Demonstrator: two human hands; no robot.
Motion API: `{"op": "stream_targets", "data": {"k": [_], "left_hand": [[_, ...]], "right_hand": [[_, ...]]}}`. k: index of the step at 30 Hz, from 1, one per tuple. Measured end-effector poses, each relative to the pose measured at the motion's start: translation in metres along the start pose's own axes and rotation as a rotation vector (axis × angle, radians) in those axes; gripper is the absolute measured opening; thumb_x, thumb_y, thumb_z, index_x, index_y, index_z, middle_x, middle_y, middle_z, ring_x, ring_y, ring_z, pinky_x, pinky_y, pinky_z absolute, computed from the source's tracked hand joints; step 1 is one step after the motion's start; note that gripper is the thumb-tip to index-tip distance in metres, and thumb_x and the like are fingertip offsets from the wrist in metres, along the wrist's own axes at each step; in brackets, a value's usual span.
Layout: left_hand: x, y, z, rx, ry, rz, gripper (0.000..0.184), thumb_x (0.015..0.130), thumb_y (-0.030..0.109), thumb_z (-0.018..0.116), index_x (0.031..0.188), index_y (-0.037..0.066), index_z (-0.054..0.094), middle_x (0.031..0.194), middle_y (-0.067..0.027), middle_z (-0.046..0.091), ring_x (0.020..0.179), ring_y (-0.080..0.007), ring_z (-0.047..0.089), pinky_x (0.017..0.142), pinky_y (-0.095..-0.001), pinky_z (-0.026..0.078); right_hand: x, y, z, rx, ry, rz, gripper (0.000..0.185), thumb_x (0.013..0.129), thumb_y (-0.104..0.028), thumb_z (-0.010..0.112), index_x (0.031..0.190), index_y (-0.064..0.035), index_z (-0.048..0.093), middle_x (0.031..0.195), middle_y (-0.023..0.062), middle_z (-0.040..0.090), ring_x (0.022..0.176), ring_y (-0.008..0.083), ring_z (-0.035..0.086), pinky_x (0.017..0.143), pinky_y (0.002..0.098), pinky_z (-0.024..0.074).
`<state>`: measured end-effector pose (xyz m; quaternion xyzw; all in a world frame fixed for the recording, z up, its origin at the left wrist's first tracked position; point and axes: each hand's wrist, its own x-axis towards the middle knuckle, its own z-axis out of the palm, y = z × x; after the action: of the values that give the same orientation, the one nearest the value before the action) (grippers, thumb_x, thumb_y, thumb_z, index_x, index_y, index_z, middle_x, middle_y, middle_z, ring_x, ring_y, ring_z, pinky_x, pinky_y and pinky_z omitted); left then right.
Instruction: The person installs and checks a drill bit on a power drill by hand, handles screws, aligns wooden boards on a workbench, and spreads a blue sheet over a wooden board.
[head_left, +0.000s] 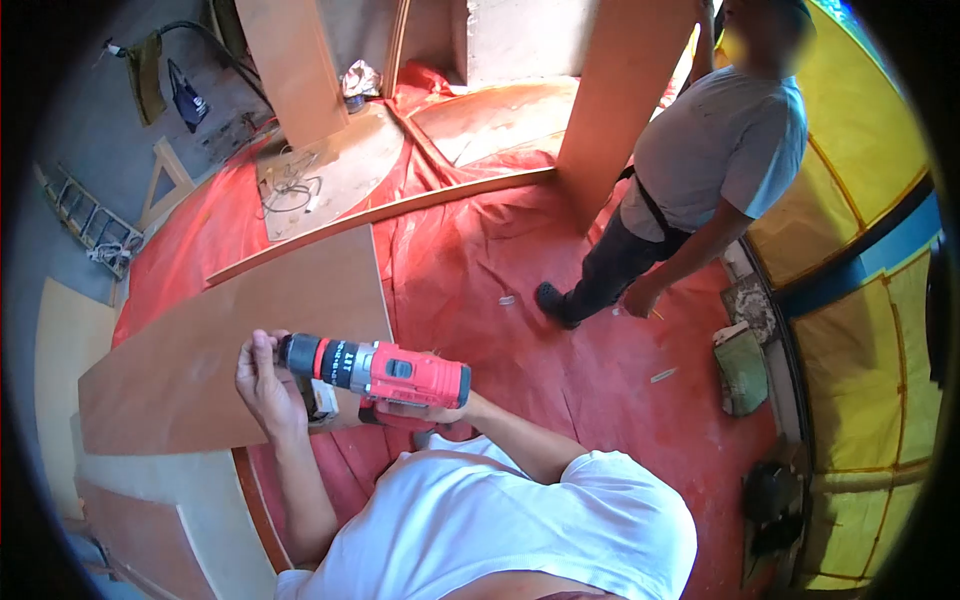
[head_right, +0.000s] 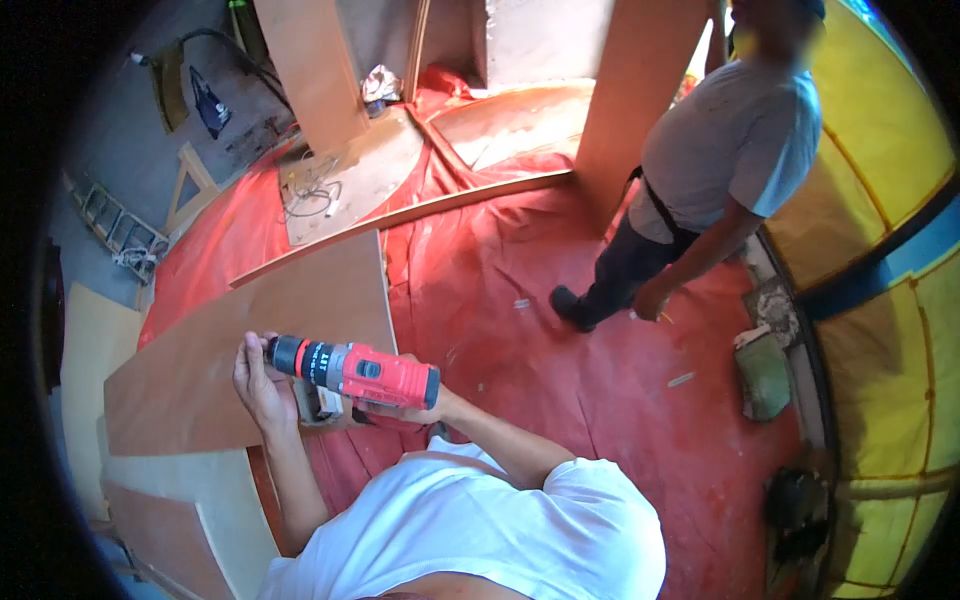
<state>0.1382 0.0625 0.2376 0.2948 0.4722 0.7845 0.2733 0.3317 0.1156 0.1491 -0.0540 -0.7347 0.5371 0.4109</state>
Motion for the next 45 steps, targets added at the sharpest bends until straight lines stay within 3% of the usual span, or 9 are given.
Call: {"op": "stream_targets", "data": {"k": [5,13,25,28,30,32,34,37,45], "left_hand": [[0.001,-0.005,-0.001,0.030,0.047,0.048,0.015,0.090,0.018,0.057,0.084,0.004,0.057,0.081,-0.0068,0.061,0.076,-0.0132,0.059,0.070,-0.0265,0.049],[0.000,0.000,0.000,-0.114,-0.074,-0.161,0.019,0.091,0.023,0.056,0.084,0.005,0.056,0.083,-0.0090,0.062,0.078,-0.0149,0.059,0.072,-0.0286,0.049],[0.000,0.001,0.000,0.001,-0.114,-0.107,0.019,0.091,0.020,0.055,0.088,0.002,0.058,0.089,-0.0112,0.063,0.082,-0.0152,0.059,0.076,-0.0289,0.049],[-0.004,0.003,0.008,0.041,-0.057,-0.097,0.021,0.092,0.019,0.053,0.091,-0.001,0.060,0.089,-0.0114,0.063,0.083,-0.0167,0.059,0.077,-0.0293,0.048],[-0.002,0.006,0.009,0.057,-0.103,-0.085,0.024,0.093,0.020,0.052,0.094,-0.002,0.060,0.090,-0.0112,0.064,0.083,-0.0184,0.060,0.078,-0.0303,0.048],[0.002,0.000,0.007,-0.022,-0.117,-0.093,0.029,0.094,0.025,0.049,0.094,-0.001,0.061,0.090,-0.0117,0.065,0.086,-0.0188,0.063,0.079,-0.0321,0.049],[0.003,0.009,0.009,-0.037,-0.161,-0.130,0.037,0.096,0.030,0.042,0.098,-0.003,0.059,0.093,-0.0164,0.065,0.088,-0.0214,0.063,0.082,-0.0341,0.049],[0.003,0.016,0.008,-0.017,-0.213,-0.092,0.037,0.096,0.030,0.043,0.096,-0.002,0.060,0.092,-0.0153,0.065,0.086,-0.0191,0.063,0.080,-0.0322,0.050],[0.010,0.030,-0.005,0.149,-0.234,-0.032,0.033,0.093,0.029,0.052,0.092,-0.001,0.065,0.083,-0.0068,0.066,0.078,-0.0115,0.062,0.072,-0.0257,0.051]], "right_hand": [[0.002,-0.009,-0.003,-0.002,0.029,-0.133,0.028,0.076,-0.019,0.070,0.100,-0.0068,0.062,0.095,0.0107,0.064,0.085,0.0265,0.062,0.077,0.0351,0.0485],[-0.004,-0.006,0.006,0.296,0.047,0.228,0.025,0.079,-0.019,0.069,0.098,-0.0045,0.062,0.088,0.0095,0.065,0.080,0.0220,0.062,0.074,0.0330,0.0489],[-0.003,0.003,0.003,0.145,-0.013,0.097,0.026,0.080,-0.021,0.066,0.102,-0.0081,0.064,0.097,0.0100,0.065,0.087,0.0261,0.062,0.078,0.0371,0.0489],[-0.013,0.016,-0.007,-0.397,-0.020,-0.192,0.026,0.081,-0.026,0.064,0.102,-0.0104,0.064,0.099,0.0099,0.064,0.091,0.0276,0.061,0.081,0.0385,0.0478],[-0.009,0.004,-0.005,-0.506,-0.044,-0.026,0.027,0.083,-0.031,0.062,0.101,-0.0112,0.064,0.097,0.0105,0.063,0.093,0.0290,0.060,0.083,0.0388,0.0467],[-0.011,0.005,-0.005,-0.426,-0.087,0.090,0.026,0.083,-0.027,0.063,0.103,-0.0102,0.062,0.093,0.0072,0.063,0.092,0.0256,0.060,0.082,0.0369,0.0471],[-0.020,0.015,-0.001,0.173,0.015,0.503,0.025,0.080,-0.021,0.068,0.100,-0.0087,0.059,0.086,0.0033,0.060,0.080,0.0184,0.060,0.072,0.0320,0.0486],[-0.003,0.001,0.004,0.602,0.017,0.455,0.024,0.077,-0.016,0.070,0.092,-0.0069,0.054,0.072,0.0012,0.052,0.063,0.0094,0.051,0.056,0.0239,0.0432],[0.010,-0.006,0.023,0.769,0.051,0.376,0.032,0.077,-0.024,0.066,0.096,-0.0043,0.050,0.067,0.0046,0.052,0.057,0.0126,0.051,0.052,0.0245,0.0408]]}}
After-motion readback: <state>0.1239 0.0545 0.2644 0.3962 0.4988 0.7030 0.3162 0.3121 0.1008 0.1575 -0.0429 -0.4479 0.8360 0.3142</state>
